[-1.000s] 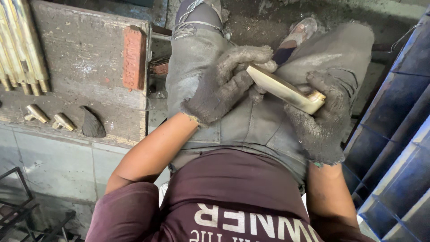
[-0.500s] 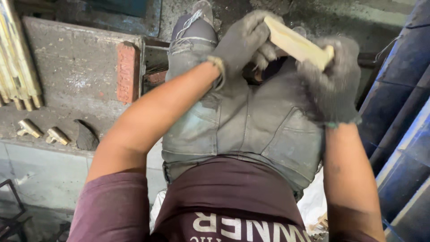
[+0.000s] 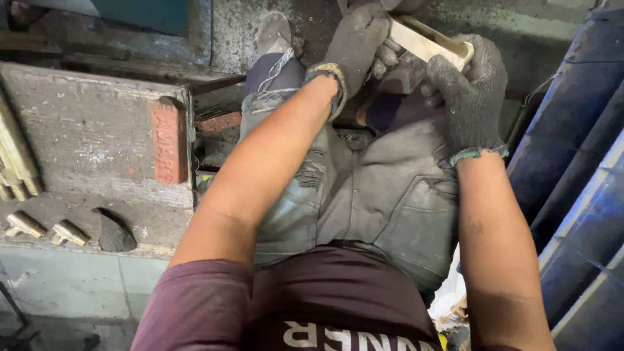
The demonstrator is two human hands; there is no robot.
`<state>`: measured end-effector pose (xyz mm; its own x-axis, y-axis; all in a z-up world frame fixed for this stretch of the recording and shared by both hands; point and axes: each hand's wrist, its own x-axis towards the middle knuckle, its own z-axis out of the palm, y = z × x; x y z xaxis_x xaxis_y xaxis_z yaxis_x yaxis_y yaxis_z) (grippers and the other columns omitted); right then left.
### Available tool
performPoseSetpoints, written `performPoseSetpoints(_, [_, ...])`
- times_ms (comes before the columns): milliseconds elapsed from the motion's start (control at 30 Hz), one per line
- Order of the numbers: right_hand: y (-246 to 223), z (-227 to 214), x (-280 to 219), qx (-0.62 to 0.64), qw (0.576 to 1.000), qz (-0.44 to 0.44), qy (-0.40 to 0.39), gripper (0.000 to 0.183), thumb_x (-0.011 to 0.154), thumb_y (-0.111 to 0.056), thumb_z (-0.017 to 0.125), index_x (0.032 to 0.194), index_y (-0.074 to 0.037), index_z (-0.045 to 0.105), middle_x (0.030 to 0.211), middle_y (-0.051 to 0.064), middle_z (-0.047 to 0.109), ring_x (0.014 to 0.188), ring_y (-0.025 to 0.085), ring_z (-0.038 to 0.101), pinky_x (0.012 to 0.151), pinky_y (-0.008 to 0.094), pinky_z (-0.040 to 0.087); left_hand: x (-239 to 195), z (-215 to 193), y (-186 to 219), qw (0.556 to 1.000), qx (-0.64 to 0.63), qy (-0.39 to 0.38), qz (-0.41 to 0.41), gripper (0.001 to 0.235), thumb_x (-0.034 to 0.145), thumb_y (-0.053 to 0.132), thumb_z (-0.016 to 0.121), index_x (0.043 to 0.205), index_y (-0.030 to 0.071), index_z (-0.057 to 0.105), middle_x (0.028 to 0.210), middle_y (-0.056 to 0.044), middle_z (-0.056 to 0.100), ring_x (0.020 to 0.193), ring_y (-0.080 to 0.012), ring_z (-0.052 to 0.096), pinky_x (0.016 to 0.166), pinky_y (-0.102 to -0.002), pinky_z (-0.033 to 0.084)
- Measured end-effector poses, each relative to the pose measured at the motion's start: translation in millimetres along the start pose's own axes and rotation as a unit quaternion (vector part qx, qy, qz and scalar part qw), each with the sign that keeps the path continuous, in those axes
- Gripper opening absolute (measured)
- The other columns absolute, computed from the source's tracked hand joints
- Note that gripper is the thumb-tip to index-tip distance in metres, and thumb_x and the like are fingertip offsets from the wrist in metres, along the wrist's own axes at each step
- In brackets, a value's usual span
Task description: The person handles a brass handle-shaped object with gloved hands, wiping its surfaces with a cloth and moving it to a polishing machine where they press the object against the rotating wheel.
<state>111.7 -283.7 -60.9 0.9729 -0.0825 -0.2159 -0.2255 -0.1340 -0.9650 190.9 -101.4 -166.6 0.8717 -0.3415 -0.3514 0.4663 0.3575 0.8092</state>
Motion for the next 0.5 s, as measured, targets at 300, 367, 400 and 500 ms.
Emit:
performPoseSetpoints(300, [-12, 16, 9, 0.022, 0.998, 0.045, 0.031, 0.020, 0.106, -0.013, 0.071, 0.119, -0.003, 0.060, 0.088, 0.006, 0.067, 0.067, 0.012, 0.064, 0.058, 0.024, 0.051, 11, 0, -10, 0.995, -0.084, 0.045, -0.043, 0.022, 0.100, 0.020, 0.058, 0.096, -0.001, 0.064, 0.074, -0.009, 0.065, 0.054, -0.0138, 0.059, 0.041, -0.028, 0.044])
performPoseSetpoints(367, [-13, 20, 10, 0.033, 0.997, 0.060, 0.045, 0.020, 0.104, -0.011, 0.071, 0.121, -0.003, 0.062, 0.089, 0.005, 0.067, 0.066, 0.011, 0.063, 0.057, 0.024, 0.051, 8, -2, -7, 0.994, -0.088, 0.049, -0.050, 0.024, 0.101, 0.022, 0.059, 0.095, -0.001, 0.064, 0.073, -0.009, 0.065, 0.056, -0.0134, 0.059, 0.042, -0.028, 0.044])
performPoseSetpoints(400, [-14, 22, 11, 0.034, 0.997, 0.059, 0.040, 0.019, 0.106, -0.011, 0.071, 0.121, -0.002, 0.061, 0.090, 0.005, 0.067, 0.068, 0.011, 0.063, 0.058, 0.024, 0.051, 8, -4, -6, 0.994, -0.087, 0.044, -0.046, 0.025, 0.102, 0.022, 0.058, 0.095, -0.001, 0.064, 0.074, -0.009, 0.065, 0.057, -0.0133, 0.059, 0.043, -0.028, 0.044])
performPoseSetpoints(500, [-17, 26, 13, 0.036, 0.997, 0.061, 0.033, 0.018, 0.108, -0.010, 0.069, 0.121, -0.001, 0.061, 0.091, 0.006, 0.068, 0.071, 0.012, 0.064, 0.061, 0.024, 0.051, 9, -9, -8, 0.995, -0.083, 0.037, -0.038, 0.026, 0.104, 0.022, 0.056, 0.094, -0.001, 0.064, 0.074, -0.008, 0.065, 0.058, -0.0128, 0.058, 0.045, -0.028, 0.045])
